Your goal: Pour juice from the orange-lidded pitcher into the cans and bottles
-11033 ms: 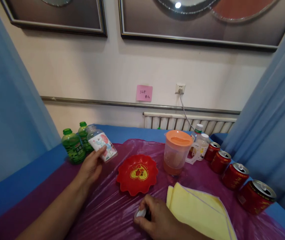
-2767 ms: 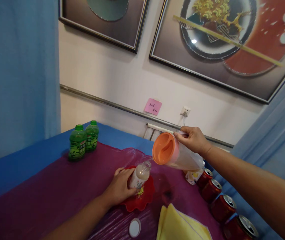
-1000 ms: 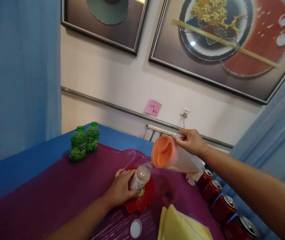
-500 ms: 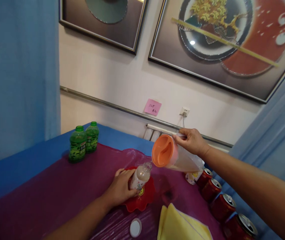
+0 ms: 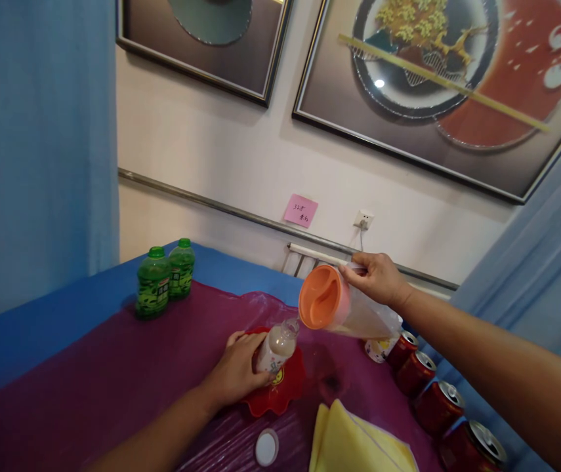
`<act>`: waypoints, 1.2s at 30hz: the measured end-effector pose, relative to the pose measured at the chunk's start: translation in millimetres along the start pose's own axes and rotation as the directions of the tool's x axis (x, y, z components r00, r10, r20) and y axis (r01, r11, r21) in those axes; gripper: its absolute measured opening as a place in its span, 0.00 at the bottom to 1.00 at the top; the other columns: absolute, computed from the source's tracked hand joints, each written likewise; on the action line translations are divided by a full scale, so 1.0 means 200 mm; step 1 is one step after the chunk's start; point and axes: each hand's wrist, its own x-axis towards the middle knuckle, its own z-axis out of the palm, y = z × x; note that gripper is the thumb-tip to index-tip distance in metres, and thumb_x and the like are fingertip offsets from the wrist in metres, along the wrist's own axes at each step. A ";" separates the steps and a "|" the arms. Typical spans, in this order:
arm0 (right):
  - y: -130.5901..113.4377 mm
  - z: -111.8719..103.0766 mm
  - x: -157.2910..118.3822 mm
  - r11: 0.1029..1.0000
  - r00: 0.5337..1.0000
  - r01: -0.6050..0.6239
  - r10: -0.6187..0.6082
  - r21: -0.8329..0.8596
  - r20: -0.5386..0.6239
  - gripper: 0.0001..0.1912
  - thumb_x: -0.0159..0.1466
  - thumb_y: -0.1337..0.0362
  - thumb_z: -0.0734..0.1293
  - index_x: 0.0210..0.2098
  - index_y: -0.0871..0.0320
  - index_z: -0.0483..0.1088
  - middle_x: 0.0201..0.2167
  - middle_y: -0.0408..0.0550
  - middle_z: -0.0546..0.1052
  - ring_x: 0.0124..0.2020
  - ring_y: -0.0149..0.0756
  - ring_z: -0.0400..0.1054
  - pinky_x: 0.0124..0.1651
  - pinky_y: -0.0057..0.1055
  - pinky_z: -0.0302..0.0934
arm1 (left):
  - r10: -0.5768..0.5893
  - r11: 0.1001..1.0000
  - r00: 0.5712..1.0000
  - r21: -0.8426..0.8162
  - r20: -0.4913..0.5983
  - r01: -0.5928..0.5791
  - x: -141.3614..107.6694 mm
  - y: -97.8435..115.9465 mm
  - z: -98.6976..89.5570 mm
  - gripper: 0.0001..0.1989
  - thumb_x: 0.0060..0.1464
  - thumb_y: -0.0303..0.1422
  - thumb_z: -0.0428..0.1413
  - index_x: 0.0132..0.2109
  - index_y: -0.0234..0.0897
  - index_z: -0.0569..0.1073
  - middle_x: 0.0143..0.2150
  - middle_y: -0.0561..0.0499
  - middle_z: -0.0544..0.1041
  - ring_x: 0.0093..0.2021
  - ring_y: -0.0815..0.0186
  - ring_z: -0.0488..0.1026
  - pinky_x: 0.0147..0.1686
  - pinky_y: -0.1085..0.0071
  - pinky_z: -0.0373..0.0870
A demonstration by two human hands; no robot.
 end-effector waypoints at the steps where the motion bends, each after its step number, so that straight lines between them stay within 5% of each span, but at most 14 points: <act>1: 0.00 0.00 0.00 1.000 1.000 0.001 -0.001 -0.001 -0.002 0.25 0.60 0.45 0.63 0.18 0.52 0.49 0.16 0.37 0.51 0.19 0.28 0.47 0.22 0.29 0.43 | 0.000 1.000 1.000 -0.002 0.001 0.000 0.00 0.00 0.00 0.34 0.42 0.41 0.69 0.57 0.43 0.71 0.54 0.47 0.79 0.56 0.49 0.73 0.64 0.50 0.51; 36: 0.00 -0.02 0.00 1.000 1.000 0.000 0.000 0.000 0.020 0.26 0.61 0.44 0.63 0.18 0.52 0.50 0.16 0.37 0.53 0.19 0.28 0.48 0.23 0.29 0.44 | -0.003 1.000 1.000 -0.001 0.018 0.003 0.00 0.00 -0.01 0.33 0.43 0.42 0.69 0.57 0.44 0.72 0.55 0.47 0.79 0.57 0.49 0.72 0.64 0.51 0.51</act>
